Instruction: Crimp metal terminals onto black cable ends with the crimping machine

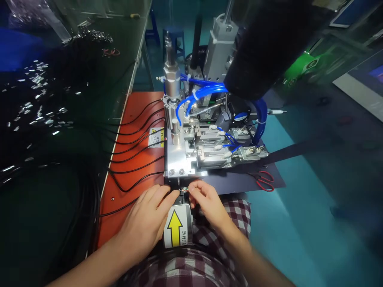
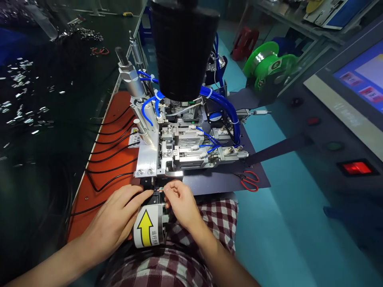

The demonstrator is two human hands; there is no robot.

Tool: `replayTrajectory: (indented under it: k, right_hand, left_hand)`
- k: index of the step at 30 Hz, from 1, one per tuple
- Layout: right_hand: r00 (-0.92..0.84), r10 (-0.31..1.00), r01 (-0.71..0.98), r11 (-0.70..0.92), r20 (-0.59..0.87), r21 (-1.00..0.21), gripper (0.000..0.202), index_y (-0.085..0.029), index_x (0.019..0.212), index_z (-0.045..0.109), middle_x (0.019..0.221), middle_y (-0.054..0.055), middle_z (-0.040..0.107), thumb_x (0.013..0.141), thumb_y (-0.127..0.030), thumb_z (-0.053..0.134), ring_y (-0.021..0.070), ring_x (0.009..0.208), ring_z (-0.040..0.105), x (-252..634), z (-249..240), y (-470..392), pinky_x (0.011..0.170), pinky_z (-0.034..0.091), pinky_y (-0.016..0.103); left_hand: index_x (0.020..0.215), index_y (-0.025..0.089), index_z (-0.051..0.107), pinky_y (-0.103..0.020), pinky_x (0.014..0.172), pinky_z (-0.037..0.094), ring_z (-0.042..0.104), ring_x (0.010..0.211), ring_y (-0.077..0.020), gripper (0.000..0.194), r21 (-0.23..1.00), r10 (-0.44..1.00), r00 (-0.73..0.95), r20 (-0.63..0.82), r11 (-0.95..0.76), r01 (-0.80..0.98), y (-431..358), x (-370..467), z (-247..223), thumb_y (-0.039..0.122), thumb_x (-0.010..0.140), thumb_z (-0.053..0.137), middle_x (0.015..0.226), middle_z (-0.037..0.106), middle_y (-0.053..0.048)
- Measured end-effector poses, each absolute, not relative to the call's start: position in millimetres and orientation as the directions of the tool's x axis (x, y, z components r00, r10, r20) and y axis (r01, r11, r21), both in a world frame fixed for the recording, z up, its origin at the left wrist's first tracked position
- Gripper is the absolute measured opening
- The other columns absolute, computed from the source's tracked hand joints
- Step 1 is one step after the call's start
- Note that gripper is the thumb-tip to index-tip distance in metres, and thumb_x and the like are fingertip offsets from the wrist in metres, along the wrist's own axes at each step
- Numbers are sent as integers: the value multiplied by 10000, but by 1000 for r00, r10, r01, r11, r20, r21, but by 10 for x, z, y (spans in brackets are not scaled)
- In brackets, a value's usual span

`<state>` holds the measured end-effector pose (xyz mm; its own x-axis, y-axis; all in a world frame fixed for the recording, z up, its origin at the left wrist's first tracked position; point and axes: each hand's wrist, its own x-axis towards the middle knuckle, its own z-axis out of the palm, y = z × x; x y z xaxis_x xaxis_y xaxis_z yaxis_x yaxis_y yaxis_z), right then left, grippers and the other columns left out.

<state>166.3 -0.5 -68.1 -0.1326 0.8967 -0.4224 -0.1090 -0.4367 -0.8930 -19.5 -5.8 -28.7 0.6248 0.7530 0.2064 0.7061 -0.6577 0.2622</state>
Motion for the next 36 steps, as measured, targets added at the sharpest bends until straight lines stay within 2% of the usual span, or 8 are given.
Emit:
replayTrajectory:
  k: [6, 12, 18, 21, 25, 33, 36]
  right_hand:
    - [-96, 913, -80, -404, -396, -911, 253, -183, 739, 523, 610, -34, 515, 820, -420, 563, 117, 517, 487, 1639, -717, -8, 532, 378, 265]
    - [-32, 937, -12, -349, -348, -937, 257, -191, 728, 520, 588, -44, 473, 825, -425, 563, 110, 511, 435, 1612, -697, -16, 503, 341, 255]
    - [-144, 886, -162, -461, -441, -873, 353, -169, 708, 514, 597, -41, 504, 766, -502, 616, 90, 493, 440, 1635, -699, 6, 521, 342, 245]
    - [-138, 894, -214, -447, -426, -869, 379, -157, 767, 551, 623, -32, 535, 765, -533, 604, 95, 508, 467, 1667, -725, 3, 542, 354, 249]
    - [-87, 906, -256, -422, -414, -869, 348, -157, 814, 583, 622, -38, 531, 777, -502, 603, 100, 523, 477, 1710, -761, -14, 557, 367, 250]
    - [-98, 920, -184, -391, -378, -902, 341, -175, 778, 563, 639, -28, 527, 831, -510, 532, 107, 531, 484, 1676, -738, -36, 557, 382, 256]
    - [-85, 929, -141, -370, -361, -918, 322, -187, 767, 549, 642, -27, 529, 838, -501, 533, 119, 549, 497, 1642, -725, -40, 559, 396, 261]
  left_hand:
    - [1157, 134, 572, -335, 715, 457, 502, 840, -215, 308, 312, 775, 607, 177, -629, 712, -29, -128, -312, 122, 886, 425, 972, 585, -89]
    - [1168, 104, 561, -359, 726, 444, 503, 836, -235, 331, 190, 752, 634, 181, -659, 728, -45, -89, -337, 84, 864, 430, 1014, 613, -103]
    - [1131, 112, 589, -348, 704, 443, 509, 823, -230, 307, 202, 758, 622, 197, -652, 730, -49, -80, -334, 95, 860, 446, 975, 602, -104]
    - [1135, 127, 594, -347, 708, 448, 505, 848, -233, 319, 208, 764, 604, 228, -644, 736, -43, -91, -325, 82, 857, 445, 976, 585, -102]
    - [1144, 150, 587, -341, 713, 458, 501, 848, -224, 324, 255, 786, 585, 200, -619, 743, -47, -98, -312, 92, 857, 448, 971, 571, -90]
    - [1153, 124, 563, -367, 730, 467, 514, 854, -238, 362, 151, 787, 584, 201, -614, 775, -83, -16, -348, 43, 827, 429, 1002, 589, -105]
    - [1121, 129, 581, -370, 721, 473, 515, 836, -237, 354, 157, 802, 559, 211, -593, 790, -87, 2, -381, 39, 815, 427, 970, 587, -102]
